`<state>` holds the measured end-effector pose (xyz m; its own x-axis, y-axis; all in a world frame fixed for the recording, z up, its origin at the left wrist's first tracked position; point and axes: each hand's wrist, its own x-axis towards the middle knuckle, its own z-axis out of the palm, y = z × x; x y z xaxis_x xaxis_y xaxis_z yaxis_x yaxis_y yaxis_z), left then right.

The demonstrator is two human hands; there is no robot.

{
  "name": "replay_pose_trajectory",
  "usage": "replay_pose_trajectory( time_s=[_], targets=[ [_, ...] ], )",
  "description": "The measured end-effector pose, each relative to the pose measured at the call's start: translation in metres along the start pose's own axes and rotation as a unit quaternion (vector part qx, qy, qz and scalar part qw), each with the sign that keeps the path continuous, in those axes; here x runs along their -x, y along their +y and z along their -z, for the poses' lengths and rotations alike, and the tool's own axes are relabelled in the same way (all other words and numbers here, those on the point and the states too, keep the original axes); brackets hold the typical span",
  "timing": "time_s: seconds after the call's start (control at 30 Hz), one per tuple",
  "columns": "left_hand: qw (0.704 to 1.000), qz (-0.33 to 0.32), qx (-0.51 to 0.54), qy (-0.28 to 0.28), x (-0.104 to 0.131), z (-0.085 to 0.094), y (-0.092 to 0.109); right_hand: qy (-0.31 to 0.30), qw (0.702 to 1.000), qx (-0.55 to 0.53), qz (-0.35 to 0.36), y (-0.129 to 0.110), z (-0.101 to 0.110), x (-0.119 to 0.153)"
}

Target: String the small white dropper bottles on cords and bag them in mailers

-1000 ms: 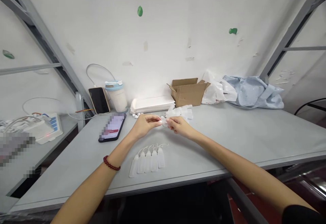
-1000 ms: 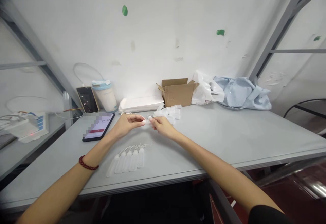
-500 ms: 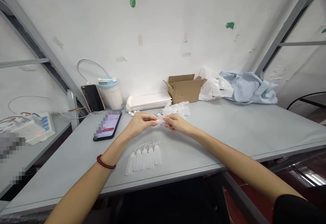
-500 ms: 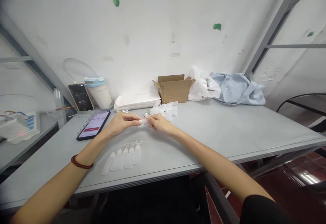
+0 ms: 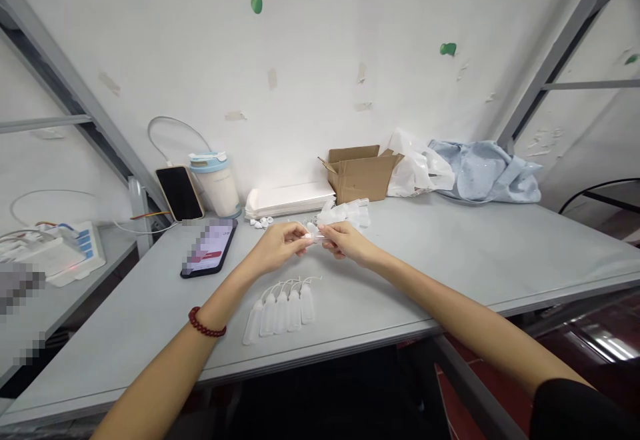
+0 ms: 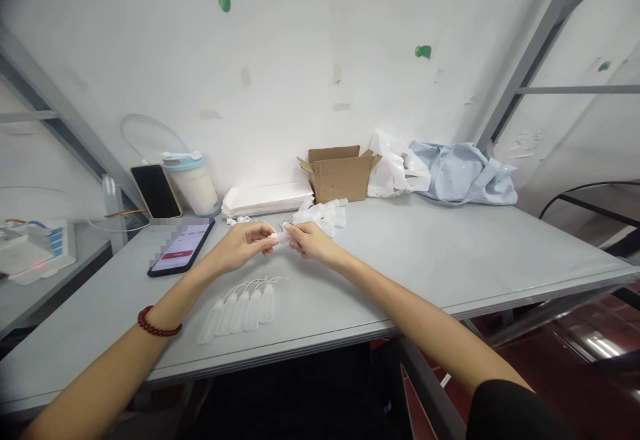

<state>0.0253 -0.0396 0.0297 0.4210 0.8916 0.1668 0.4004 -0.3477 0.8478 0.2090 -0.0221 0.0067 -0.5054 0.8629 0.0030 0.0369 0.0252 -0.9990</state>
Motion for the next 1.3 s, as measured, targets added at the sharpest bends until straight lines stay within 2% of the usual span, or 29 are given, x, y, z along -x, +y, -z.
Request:
replay_pose_trajectory(
  time_s=[0.1,0.27,0.43,0.53,0.63,0.77,0.9,0.97,1.03,1.1,1.17,1.23,1.3],
  targets=[
    [1.0,-0.004,0.011,0.005,-0.002,0.0,-0.002,0.0,1.0,0.002,0.002,0.0,0.0,-0.001],
    [0.996,0.071,0.037,-0.035,-0.002,-0.001,-0.005,-0.006,0.999,0.021,0.028,0.0,0.0,-0.001],
    [1.0,0.014,0.027,0.003,-0.002,-0.005,-0.005,0.002,1.0,0.026,0.017,-0.001,0.001,-0.001],
    [0.999,0.02,0.032,0.019,-0.003,-0.005,-0.005,0.008,0.999,0.029,0.014,0.0,0.001,-0.001],
    [0.997,0.039,0.054,0.027,-0.004,-0.002,-0.006,0.053,0.992,0.092,0.069,0.002,0.001,-0.001],
    [0.991,0.064,0.112,0.019,-0.005,-0.001,-0.007,0.115,0.956,0.209,0.172,0.004,0.002,-0.001],
    [0.982,0.105,0.154,-0.021,-0.005,-0.004,-0.008,0.113,0.952,0.222,0.18,0.004,0.001,0.0],
    [0.991,0.072,0.116,-0.014,-0.004,-0.006,-0.009,0.11,0.952,0.228,0.174,0.005,0.001,0.0],
    [1.0,-0.004,0.01,0.014,-0.003,-0.008,-0.01,0.114,0.953,0.228,0.162,0.008,0.002,-0.001],
    [0.988,-0.085,-0.115,0.053,-0.002,-0.009,-0.009,0.111,0.961,0.21,0.144,0.012,0.003,-0.003],
    [0.968,-0.136,-0.19,0.088,-0.001,-0.01,-0.009,0.095,0.973,0.17,0.12,0.015,0.004,-0.006],
    [0.965,-0.141,-0.2,0.097,-0.002,-0.01,-0.009,0.076,0.983,0.135,0.102,0.016,0.005,-0.007],
    [0.977,-0.11,-0.162,0.079,-0.002,-0.007,-0.008,0.075,0.982,0.139,0.108,0.013,0.006,-0.007]
  ],
)
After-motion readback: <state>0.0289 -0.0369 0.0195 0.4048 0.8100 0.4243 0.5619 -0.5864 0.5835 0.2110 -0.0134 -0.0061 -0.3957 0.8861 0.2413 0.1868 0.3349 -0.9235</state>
